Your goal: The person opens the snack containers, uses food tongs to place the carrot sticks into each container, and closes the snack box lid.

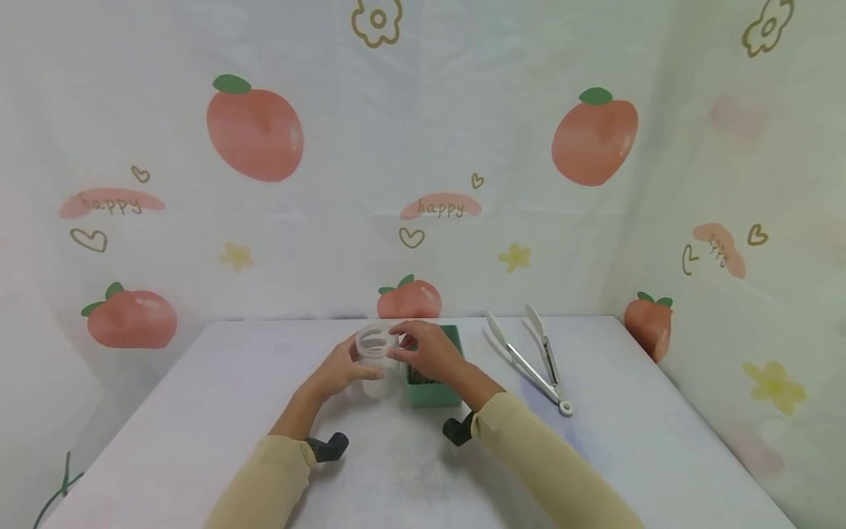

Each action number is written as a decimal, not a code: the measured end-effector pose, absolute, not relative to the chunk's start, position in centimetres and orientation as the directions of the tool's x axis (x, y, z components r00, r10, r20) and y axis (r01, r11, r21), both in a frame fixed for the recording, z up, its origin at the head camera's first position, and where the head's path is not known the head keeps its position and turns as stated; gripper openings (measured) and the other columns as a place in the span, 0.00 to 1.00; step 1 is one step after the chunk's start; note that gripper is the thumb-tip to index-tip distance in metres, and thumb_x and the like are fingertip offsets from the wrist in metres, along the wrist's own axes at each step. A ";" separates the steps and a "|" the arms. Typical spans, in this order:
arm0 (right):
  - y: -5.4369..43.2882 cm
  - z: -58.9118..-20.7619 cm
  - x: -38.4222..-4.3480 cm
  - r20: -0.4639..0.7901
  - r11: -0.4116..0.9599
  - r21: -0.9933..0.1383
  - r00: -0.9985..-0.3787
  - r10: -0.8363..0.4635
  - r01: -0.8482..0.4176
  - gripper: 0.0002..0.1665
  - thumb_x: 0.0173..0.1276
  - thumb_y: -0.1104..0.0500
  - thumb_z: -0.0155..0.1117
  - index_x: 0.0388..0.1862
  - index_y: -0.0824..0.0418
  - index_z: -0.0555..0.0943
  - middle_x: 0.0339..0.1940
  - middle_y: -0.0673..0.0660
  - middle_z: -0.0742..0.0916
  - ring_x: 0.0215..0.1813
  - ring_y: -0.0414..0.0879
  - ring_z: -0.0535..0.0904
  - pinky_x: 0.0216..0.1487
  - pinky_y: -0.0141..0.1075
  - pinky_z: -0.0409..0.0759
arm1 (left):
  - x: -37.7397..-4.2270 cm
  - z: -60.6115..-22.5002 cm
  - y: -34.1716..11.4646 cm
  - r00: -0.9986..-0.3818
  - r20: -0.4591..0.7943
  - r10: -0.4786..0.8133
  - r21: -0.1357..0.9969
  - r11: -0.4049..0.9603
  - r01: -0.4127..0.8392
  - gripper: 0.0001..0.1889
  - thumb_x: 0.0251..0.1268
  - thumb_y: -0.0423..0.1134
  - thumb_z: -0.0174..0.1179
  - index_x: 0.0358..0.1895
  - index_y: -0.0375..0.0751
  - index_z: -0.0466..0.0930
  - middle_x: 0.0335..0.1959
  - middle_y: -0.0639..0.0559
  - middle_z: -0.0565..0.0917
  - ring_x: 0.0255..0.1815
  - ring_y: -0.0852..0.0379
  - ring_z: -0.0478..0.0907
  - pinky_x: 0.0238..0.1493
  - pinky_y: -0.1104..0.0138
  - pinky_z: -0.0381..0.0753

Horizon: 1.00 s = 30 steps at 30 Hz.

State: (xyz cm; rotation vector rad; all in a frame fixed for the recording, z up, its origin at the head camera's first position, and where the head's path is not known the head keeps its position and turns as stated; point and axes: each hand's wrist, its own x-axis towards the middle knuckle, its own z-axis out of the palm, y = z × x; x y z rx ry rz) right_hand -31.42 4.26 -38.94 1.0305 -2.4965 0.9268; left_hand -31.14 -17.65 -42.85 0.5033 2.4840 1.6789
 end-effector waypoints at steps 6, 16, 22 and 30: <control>3.1 -38.4 -30.8 0.400 0.602 -0.498 -0.781 -0.479 -0.624 0.27 0.60 0.45 0.73 0.51 0.59 0.79 0.42 0.51 0.83 0.39 0.42 0.78 0.40 0.30 0.78 | -31.7 -43.5 -17.9 -0.948 0.100 0.304 0.908 0.362 0.212 0.40 0.53 0.36 0.72 0.70 0.40 0.62 0.62 0.42 0.74 0.67 0.41 0.66 0.64 0.41 0.62; 1.6 -38.5 -30.2 0.357 0.699 -0.512 -0.864 -0.356 -0.499 0.37 0.55 0.38 0.74 0.56 0.57 0.75 0.51 0.53 0.81 0.46 0.44 0.76 0.45 0.36 0.79 | -31.6 -43.5 -18.0 -0.931 0.133 0.339 0.907 0.338 0.252 0.39 0.53 0.37 0.72 0.69 0.40 0.63 0.62 0.43 0.74 0.66 0.41 0.67 0.64 0.42 0.62; 1.4 -38.8 -30.2 0.380 0.694 -0.530 -0.868 -0.319 -0.487 0.38 0.53 0.40 0.76 0.57 0.57 0.76 0.51 0.53 0.83 0.44 0.43 0.76 0.44 0.35 0.79 | -31.7 -43.5 -18.0 -0.932 0.146 0.331 0.897 0.354 0.266 0.40 0.53 0.37 0.72 0.70 0.39 0.62 0.61 0.43 0.75 0.64 0.42 0.68 0.64 0.42 0.64; 1.6 -38.9 -30.2 0.410 0.689 -0.517 -0.854 -0.321 -0.508 0.36 0.53 0.42 0.77 0.57 0.57 0.78 0.46 0.50 0.85 0.40 0.42 0.78 0.39 0.31 0.78 | -31.3 -43.3 -17.8 -0.940 0.128 0.317 0.894 0.373 0.248 0.41 0.52 0.37 0.72 0.70 0.40 0.62 0.62 0.42 0.74 0.64 0.42 0.68 0.63 0.42 0.64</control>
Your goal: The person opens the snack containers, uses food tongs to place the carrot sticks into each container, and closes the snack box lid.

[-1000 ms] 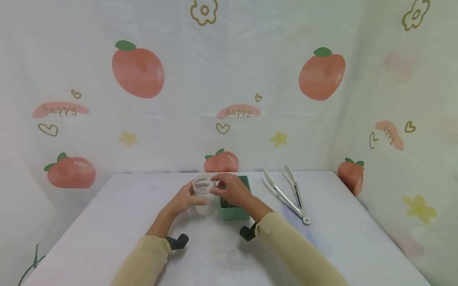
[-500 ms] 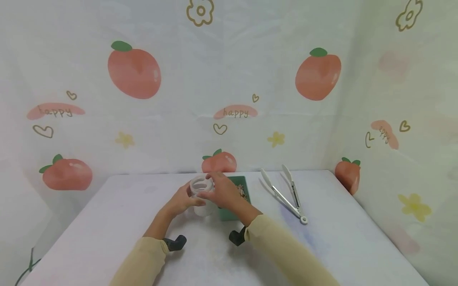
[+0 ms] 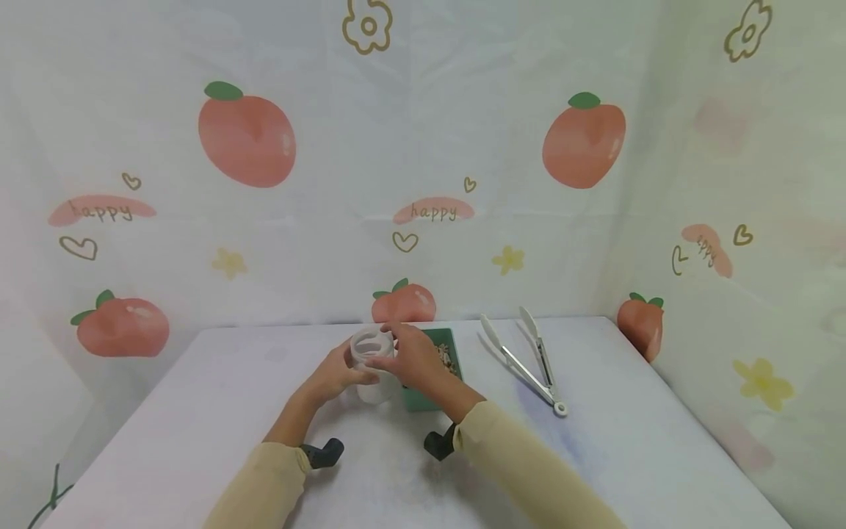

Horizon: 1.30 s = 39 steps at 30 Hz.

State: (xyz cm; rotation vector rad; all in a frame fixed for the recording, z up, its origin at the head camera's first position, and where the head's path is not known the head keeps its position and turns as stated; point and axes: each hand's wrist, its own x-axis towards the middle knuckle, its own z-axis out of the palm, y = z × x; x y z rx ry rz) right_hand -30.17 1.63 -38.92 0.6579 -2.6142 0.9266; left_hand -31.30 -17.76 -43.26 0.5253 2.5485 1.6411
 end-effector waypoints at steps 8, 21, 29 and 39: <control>2.4 -38.8 -30.1 0.443 0.703 -0.451 -0.822 -0.359 -0.550 0.33 0.55 0.44 0.76 0.57 0.55 0.78 0.42 0.50 0.86 0.38 0.42 0.79 0.35 0.30 0.77 | -31.5 -43.6 -17.8 -0.935 0.137 0.328 0.912 0.325 0.248 0.41 0.52 0.35 0.72 0.70 0.39 0.61 0.62 0.40 0.74 0.64 0.41 0.68 0.64 0.42 0.63; 4.0 -38.9 -30.5 0.449 0.627 -0.434 -0.759 -0.472 -0.647 0.23 0.63 0.54 0.70 0.56 0.58 0.78 0.44 0.55 0.87 0.42 0.48 0.84 0.37 0.31 0.79 | -31.6 -43.6 -17.8 -0.935 0.139 0.326 0.908 0.336 0.252 0.42 0.53 0.35 0.73 0.70 0.38 0.60 0.62 0.39 0.74 0.64 0.40 0.68 0.64 0.41 0.61; 3.6 -38.2 -30.5 0.375 0.631 -0.472 -0.788 -0.488 -0.615 0.27 0.62 0.46 0.71 0.54 0.58 0.79 0.47 0.51 0.84 0.47 0.46 0.80 0.45 0.35 0.78 | -31.4 -43.4 -18.1 -0.930 0.137 0.340 0.908 0.332 0.255 0.40 0.54 0.34 0.72 0.70 0.37 0.61 0.63 0.38 0.74 0.65 0.40 0.68 0.64 0.41 0.62; 0.5 -37.7 -30.0 0.365 0.801 -0.379 -0.870 -0.331 -0.464 0.37 0.51 0.30 0.71 0.48 0.56 0.78 0.40 0.50 0.81 0.42 0.44 0.74 0.40 0.36 0.76 | -31.7 -43.7 -18.2 -0.919 0.153 0.364 0.902 0.327 0.280 0.40 0.52 0.43 0.74 0.69 0.44 0.65 0.62 0.46 0.75 0.62 0.46 0.72 0.57 0.51 0.74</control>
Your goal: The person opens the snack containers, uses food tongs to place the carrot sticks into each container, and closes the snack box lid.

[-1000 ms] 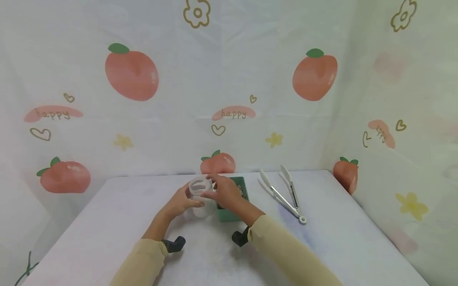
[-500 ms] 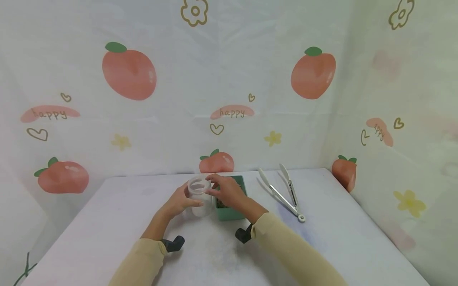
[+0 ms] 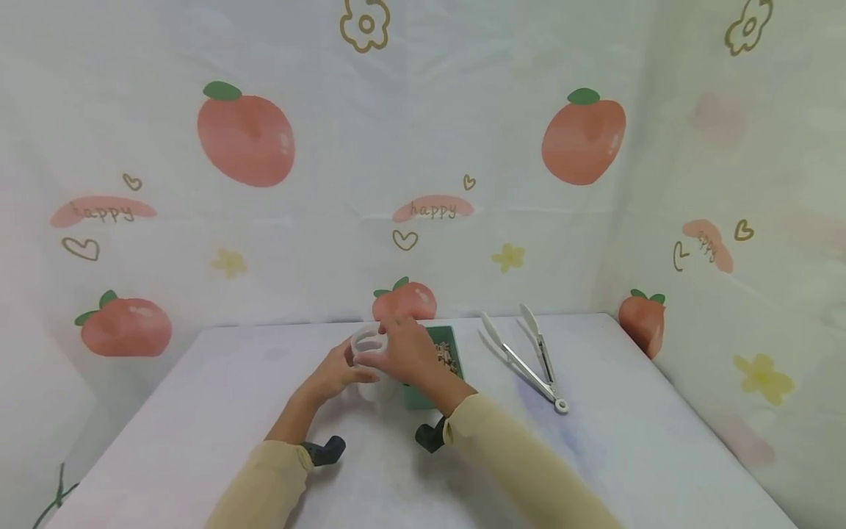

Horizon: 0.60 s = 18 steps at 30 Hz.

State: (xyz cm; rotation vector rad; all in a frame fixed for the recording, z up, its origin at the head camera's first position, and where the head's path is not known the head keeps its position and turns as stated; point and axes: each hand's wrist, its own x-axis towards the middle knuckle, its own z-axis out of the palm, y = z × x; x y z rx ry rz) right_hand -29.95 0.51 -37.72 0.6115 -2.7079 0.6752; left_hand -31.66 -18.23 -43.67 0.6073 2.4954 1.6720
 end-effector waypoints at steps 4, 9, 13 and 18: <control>0.1 -37.9 -30.0 0.365 0.796 -0.412 -0.881 -0.303 -0.444 0.37 0.49 0.32 0.74 0.48 0.56 0.79 0.40 0.49 0.81 0.44 0.45 0.74 0.42 0.38 0.77 | -31.3 -43.5 -18.2 -0.924 0.140 0.356 0.900 0.344 0.269 0.40 0.53 0.45 0.73 0.69 0.45 0.64 0.63 0.46 0.74 0.62 0.45 0.71 0.57 0.50 0.74; 0.2 -38.0 -30.0 0.383 0.761 -0.463 -0.877 -0.292 -0.455 0.35 0.51 0.36 0.75 0.50 0.54 0.78 0.45 0.50 0.84 0.49 0.47 0.75 0.50 0.45 0.73 | -31.3 -43.6 -18.1 -0.928 0.144 0.345 0.892 0.362 0.273 0.38 0.53 0.42 0.73 0.68 0.45 0.66 0.63 0.47 0.74 0.63 0.46 0.70 0.58 0.48 0.73; 0.6 -38.0 -30.1 0.407 0.757 -0.441 -0.859 -0.310 -0.482 0.34 0.52 0.36 0.75 0.50 0.55 0.80 0.47 0.52 0.85 0.50 0.48 0.75 0.54 0.48 0.70 | -31.5 -43.6 -18.0 -0.930 0.142 0.338 0.895 0.358 0.267 0.37 0.54 0.38 0.72 0.68 0.43 0.66 0.63 0.45 0.74 0.63 0.45 0.70 0.59 0.47 0.72; 1.4 -37.8 -30.1 0.417 0.742 -0.423 -0.839 -0.351 -0.520 0.33 0.53 0.38 0.75 0.51 0.55 0.82 0.48 0.51 0.86 0.50 0.47 0.76 0.55 0.45 0.73 | -31.2 -43.2 -17.6 -0.937 0.119 0.327 0.902 0.359 0.240 0.40 0.54 0.35 0.72 0.70 0.40 0.62 0.65 0.40 0.72 0.65 0.41 0.67 0.62 0.43 0.66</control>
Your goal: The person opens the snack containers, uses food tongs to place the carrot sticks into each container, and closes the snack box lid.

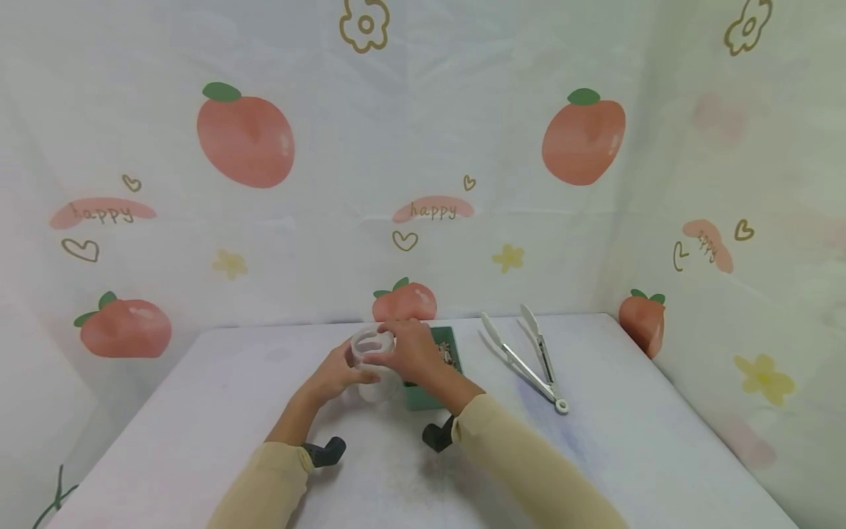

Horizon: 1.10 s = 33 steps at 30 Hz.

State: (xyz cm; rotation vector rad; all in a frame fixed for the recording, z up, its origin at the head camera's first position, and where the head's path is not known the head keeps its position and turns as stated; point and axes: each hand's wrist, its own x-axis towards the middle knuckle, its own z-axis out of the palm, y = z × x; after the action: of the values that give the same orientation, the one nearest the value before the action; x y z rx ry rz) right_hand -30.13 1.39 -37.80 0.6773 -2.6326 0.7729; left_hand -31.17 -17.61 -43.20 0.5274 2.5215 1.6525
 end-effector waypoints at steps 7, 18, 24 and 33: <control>2.4 -37.7 -30.5 0.441 0.715 -0.374 -0.792 -0.423 -0.590 0.30 0.54 0.40 0.75 0.52 0.54 0.83 0.42 0.49 0.86 0.41 0.42 0.77 0.42 0.32 0.77 | -29.7 -41.0 -17.2 -0.928 0.115 0.356 0.906 0.345 0.244 0.40 0.54 0.34 0.71 0.69 0.34 0.61 0.65 0.33 0.71 0.65 0.38 0.67 0.63 0.41 0.63; 2.8 -37.3 -30.8 0.390 0.698 -0.380 -0.789 -0.475 -0.607 0.27 0.56 0.41 0.74 0.50 0.53 0.82 0.39 0.48 0.84 0.41 0.42 0.74 0.41 0.34 0.75 | -31.7 -43.9 -17.8 -0.929 0.146 0.341 0.911 0.319 0.260 0.38 0.53 0.33 0.72 0.69 0.40 0.63 0.63 0.42 0.74 0.65 0.42 0.68 0.63 0.41 0.63; 1.7 -36.9 -30.6 0.345 0.718 -0.404 -0.822 -0.454 -0.566 0.32 0.56 0.37 0.72 0.53 0.54 0.79 0.46 0.50 0.83 0.46 0.44 0.75 0.45 0.36 0.77 | -31.9 -44.0 -18.0 -0.912 0.180 0.369 0.904 0.303 0.301 0.40 0.53 0.34 0.72 0.70 0.43 0.62 0.63 0.44 0.75 0.65 0.44 0.69 0.61 0.44 0.68; 0.4 -37.2 -30.2 0.290 0.737 -0.476 -0.877 -0.384 -0.480 0.36 0.56 0.39 0.73 0.57 0.55 0.76 0.53 0.55 0.81 0.51 0.47 0.74 0.48 0.40 0.77 | -31.4 -43.6 -18.0 -0.918 0.165 0.359 0.906 0.314 0.286 0.42 0.54 0.34 0.71 0.73 0.47 0.60 0.63 0.45 0.74 0.64 0.43 0.70 0.58 0.46 0.72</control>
State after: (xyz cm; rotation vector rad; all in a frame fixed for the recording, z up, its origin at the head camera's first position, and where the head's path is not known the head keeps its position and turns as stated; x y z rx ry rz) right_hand -30.23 0.40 -37.21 0.6935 -2.7641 0.8289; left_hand -31.39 -17.98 -43.57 0.6127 2.4911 1.6948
